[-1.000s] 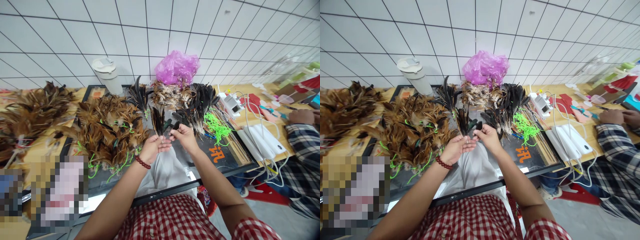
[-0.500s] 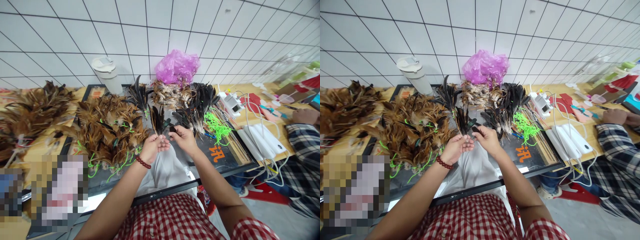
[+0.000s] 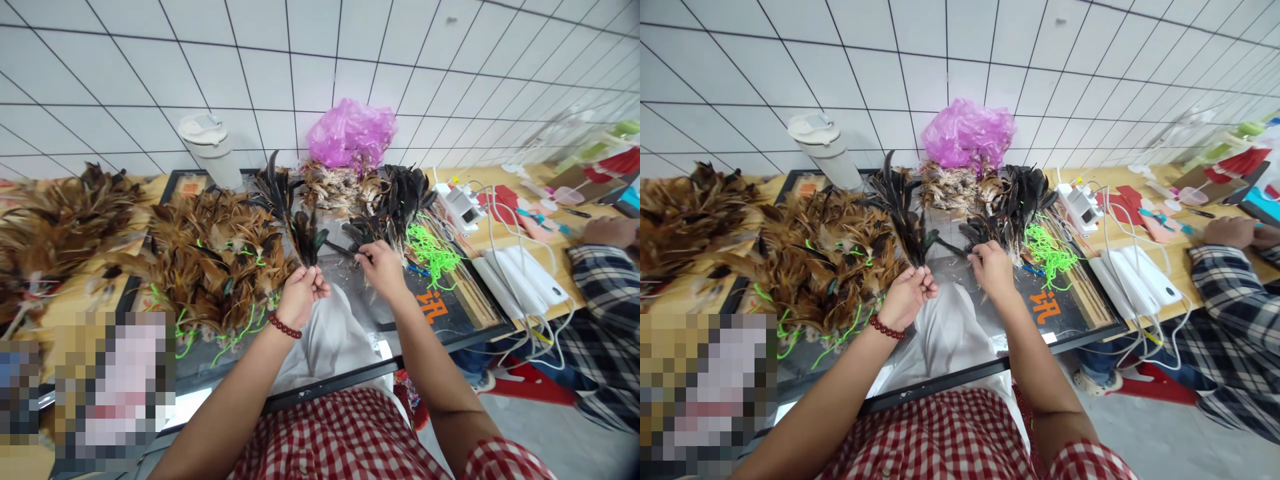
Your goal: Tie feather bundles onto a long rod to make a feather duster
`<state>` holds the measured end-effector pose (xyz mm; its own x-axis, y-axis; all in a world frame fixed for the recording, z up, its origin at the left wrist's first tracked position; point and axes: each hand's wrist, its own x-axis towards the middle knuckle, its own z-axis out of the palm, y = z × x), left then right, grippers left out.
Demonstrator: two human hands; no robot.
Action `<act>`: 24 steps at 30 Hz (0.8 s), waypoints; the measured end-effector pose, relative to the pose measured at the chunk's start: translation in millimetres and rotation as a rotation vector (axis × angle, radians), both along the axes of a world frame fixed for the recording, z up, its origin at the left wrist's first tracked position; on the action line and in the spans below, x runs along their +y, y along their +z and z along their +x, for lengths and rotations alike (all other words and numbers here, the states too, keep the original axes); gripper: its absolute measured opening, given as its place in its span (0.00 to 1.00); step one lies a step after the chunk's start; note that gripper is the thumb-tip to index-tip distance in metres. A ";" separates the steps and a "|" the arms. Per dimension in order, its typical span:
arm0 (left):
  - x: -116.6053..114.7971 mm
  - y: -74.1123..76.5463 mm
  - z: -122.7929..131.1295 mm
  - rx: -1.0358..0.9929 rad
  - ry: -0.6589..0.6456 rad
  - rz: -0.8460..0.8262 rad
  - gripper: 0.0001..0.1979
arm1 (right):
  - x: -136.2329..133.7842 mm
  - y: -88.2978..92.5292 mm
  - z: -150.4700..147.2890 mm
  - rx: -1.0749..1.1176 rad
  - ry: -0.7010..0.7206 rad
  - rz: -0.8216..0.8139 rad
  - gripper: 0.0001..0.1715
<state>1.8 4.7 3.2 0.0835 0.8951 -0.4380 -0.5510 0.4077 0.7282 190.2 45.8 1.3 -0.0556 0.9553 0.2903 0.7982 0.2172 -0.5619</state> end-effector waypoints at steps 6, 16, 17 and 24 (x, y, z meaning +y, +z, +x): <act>0.9 2.5 -3.1 -0.056 0.018 -0.026 0.07 | -1.4 -4.1 -6.0 -0.330 0.048 -0.041 0.10; 1.0 0.9 -1.0 -0.045 0.012 -0.024 0.07 | 0.5 10.8 -7.3 0.944 0.136 -0.529 0.14; 0.8 0.9 0.0 -0.030 0.007 -0.022 0.07 | -1.6 11.4 -11.1 0.983 0.180 -0.597 0.15; -2.1 -3.3 7.5 0.150 -0.087 0.025 0.10 | -13.2 -5.9 -31.4 0.683 0.405 -0.435 0.15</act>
